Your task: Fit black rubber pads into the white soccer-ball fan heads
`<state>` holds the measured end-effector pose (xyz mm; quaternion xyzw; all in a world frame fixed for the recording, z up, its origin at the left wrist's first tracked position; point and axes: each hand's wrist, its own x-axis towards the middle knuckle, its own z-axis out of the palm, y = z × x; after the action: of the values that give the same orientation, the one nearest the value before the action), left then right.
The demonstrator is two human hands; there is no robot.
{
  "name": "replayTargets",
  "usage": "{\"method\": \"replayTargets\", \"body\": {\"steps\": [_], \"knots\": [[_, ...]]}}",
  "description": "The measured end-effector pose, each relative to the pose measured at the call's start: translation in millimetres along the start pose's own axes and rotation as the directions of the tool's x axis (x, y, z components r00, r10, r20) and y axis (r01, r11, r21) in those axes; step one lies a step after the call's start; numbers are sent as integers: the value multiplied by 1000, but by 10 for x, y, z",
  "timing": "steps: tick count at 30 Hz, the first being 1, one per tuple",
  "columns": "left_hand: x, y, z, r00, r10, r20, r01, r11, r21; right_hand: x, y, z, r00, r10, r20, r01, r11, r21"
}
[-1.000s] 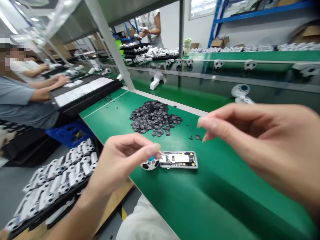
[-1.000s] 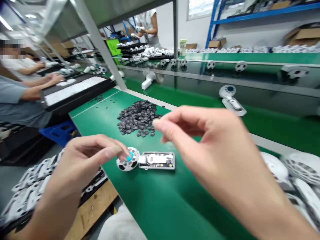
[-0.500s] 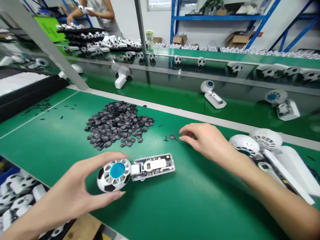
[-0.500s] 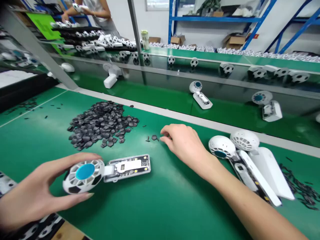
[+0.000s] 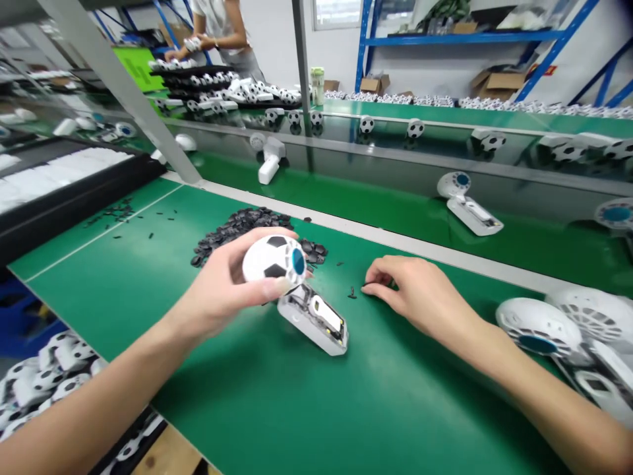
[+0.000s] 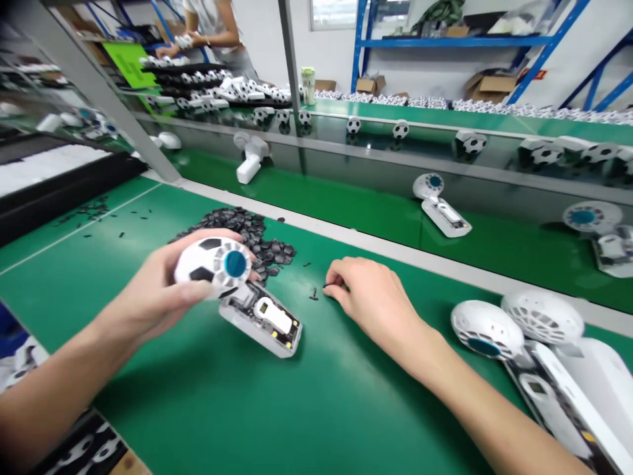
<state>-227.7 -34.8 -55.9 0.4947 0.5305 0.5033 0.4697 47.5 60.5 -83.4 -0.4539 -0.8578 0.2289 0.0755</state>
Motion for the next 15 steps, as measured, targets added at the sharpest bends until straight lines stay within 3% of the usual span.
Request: {"method": "replayTargets", "body": {"steps": [4, 7, 11, 13, 15], "knots": [[200, 39, 214, 996, -43, 77, 53, 990, -128, -99, 31, -99, 982, -24, -188, 58, 982, 178], [290, 65, 342, 989, -69, 129, 88, 986, -140, -248, -17, -223, 917, -60, -395, 197, 928, 316], [384, 129, 502, 975, -70, 210, 92, 991, -97, -457, -115, -375, 789, -52, -612, 358, 848, 391], [438, 178, 587, 968, -59, 244, 79, 994, -72, -533, -122, -418, 687, -116, -717, 439, 853, 283], [492, 228, 675, 963, -41, 268, 59, 996, -60, -592, -87, -439, 572, -260, -778, 491, 868, 70]]}}
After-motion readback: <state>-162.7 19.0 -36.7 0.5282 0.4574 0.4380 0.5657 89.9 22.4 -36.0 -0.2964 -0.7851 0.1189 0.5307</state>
